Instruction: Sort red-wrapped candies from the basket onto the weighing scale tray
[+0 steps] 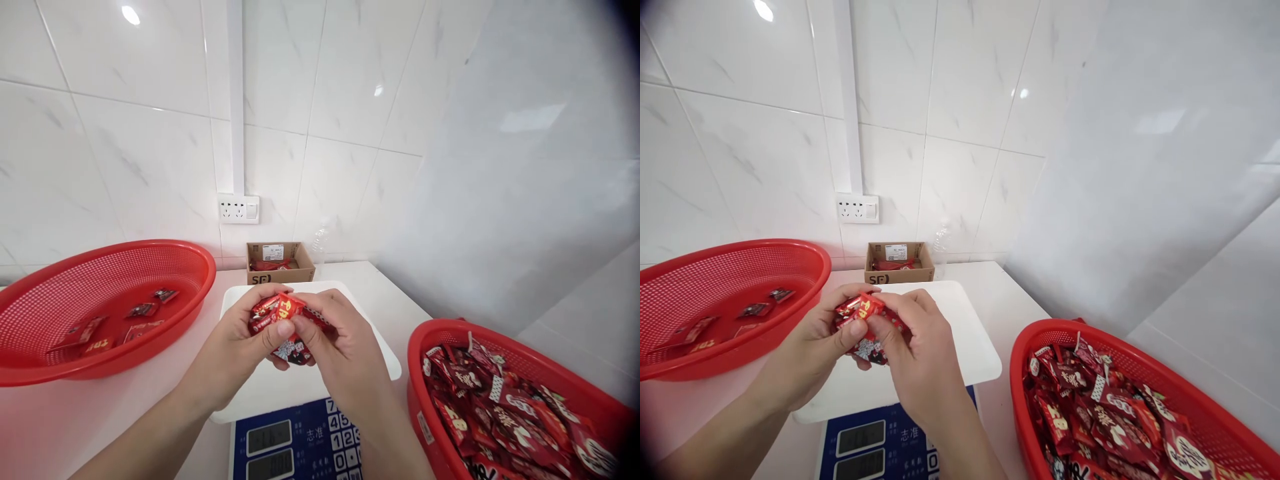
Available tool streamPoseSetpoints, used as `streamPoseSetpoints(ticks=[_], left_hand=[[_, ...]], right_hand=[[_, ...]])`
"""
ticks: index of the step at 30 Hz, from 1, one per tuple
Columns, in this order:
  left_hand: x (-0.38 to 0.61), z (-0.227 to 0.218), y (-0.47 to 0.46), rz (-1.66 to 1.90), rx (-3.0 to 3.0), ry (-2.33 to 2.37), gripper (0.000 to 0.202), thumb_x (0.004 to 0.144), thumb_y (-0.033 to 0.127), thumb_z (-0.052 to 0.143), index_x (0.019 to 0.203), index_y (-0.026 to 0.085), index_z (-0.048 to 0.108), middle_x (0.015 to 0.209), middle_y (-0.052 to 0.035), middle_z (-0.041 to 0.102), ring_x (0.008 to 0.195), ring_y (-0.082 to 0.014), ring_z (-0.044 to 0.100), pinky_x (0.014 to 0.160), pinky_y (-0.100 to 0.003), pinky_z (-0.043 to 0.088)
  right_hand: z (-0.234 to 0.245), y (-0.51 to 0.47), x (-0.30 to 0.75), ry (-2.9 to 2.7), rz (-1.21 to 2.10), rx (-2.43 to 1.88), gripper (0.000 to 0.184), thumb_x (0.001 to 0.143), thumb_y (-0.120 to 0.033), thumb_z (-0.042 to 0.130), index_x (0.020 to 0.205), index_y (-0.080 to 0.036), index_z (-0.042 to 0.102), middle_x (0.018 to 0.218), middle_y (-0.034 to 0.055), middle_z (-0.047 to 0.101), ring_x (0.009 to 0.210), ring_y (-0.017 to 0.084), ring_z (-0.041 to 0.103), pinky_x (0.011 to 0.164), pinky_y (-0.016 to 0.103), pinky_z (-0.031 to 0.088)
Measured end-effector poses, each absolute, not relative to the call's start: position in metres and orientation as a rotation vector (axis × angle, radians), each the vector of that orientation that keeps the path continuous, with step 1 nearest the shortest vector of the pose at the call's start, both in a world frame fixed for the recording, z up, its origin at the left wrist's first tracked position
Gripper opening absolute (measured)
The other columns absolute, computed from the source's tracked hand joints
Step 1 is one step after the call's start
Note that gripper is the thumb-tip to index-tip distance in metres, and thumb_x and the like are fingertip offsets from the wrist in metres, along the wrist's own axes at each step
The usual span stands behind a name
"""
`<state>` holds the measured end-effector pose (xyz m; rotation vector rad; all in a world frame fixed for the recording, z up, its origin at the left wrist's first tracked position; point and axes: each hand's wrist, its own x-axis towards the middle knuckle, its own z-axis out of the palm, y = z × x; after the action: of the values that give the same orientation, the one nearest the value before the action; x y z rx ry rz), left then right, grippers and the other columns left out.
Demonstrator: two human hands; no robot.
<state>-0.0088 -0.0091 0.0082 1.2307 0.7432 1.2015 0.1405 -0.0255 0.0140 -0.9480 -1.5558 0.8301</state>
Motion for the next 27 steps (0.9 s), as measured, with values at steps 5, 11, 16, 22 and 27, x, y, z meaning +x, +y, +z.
streamPoseSetpoints(ticks=[5, 11, 16, 22, 27], left_hand=[[-0.011, 0.007, -0.007, 1.271, 1.187, 0.722, 0.029, 0.073, 0.037, 0.078, 0.094, 0.022, 0.065, 0.065, 0.0022, 0.066, 0.048, -0.0112, 0.061, 0.04, -0.017, 0.047], [-0.013, 0.013, -0.004, 1.456, 1.032, 0.696, 0.027, 0.07, 0.034, 0.081, 0.09, 0.022, 0.067, 0.068, 0.0028, 0.067, 0.05, -0.0103, 0.059, 0.042, -0.018, 0.047], [-0.017, 0.018, -0.001, 1.619, 0.856, 0.625, 0.031, 0.062, 0.029, 0.087, 0.085, 0.023, 0.068, 0.07, 0.0056, 0.068, 0.052, -0.0059, 0.058, 0.048, -0.014, 0.051], [-0.018, 0.02, -0.004, 1.621, 0.847, 0.606, 0.031, 0.062, 0.031, 0.087, 0.084, 0.024, 0.066, 0.063, 0.0073, 0.066, 0.044, -0.0052, 0.055, 0.04, -0.013, 0.045], [-0.015, 0.019, -0.005, 1.592, 0.863, 0.616, 0.033, 0.063, 0.031, 0.087, 0.087, 0.023, 0.066, 0.063, 0.0065, 0.066, 0.044, -0.0054, 0.055, 0.04, -0.013, 0.045]], right_hand=[[0.016, -0.024, 0.138, -1.465, 1.074, -0.836, 0.022, 0.089, -0.035, 0.062, 0.108, -0.032, 0.071, 0.096, 0.0018, 0.058, 0.061, 0.01, 0.061, 0.051, 0.024, 0.055], [0.013, -0.023, 0.135, -1.299, 1.297, -0.734, 0.037, 0.076, -0.03, 0.076, 0.111, -0.026, 0.066, 0.084, -0.0004, 0.067, 0.065, 0.013, 0.064, 0.06, 0.028, 0.06], [0.011, -0.024, 0.139, -1.278, 1.315, -0.73, 0.039, 0.074, -0.029, 0.078, 0.111, -0.026, 0.067, 0.086, -0.0017, 0.063, 0.069, 0.012, 0.067, 0.069, 0.03, 0.06], [0.013, -0.024, 0.142, -1.331, 1.264, -0.696, 0.018, 0.083, -0.036, 0.069, 0.096, -0.023, 0.068, 0.094, 0.0029, 0.07, 0.074, 0.014, 0.066, 0.068, 0.03, 0.061], [0.009, -0.024, 0.143, -1.343, 1.156, -0.713, 0.016, 0.087, -0.038, 0.064, 0.095, -0.024, 0.064, 0.083, 0.0006, 0.068, 0.063, 0.011, 0.064, 0.059, 0.026, 0.058]])
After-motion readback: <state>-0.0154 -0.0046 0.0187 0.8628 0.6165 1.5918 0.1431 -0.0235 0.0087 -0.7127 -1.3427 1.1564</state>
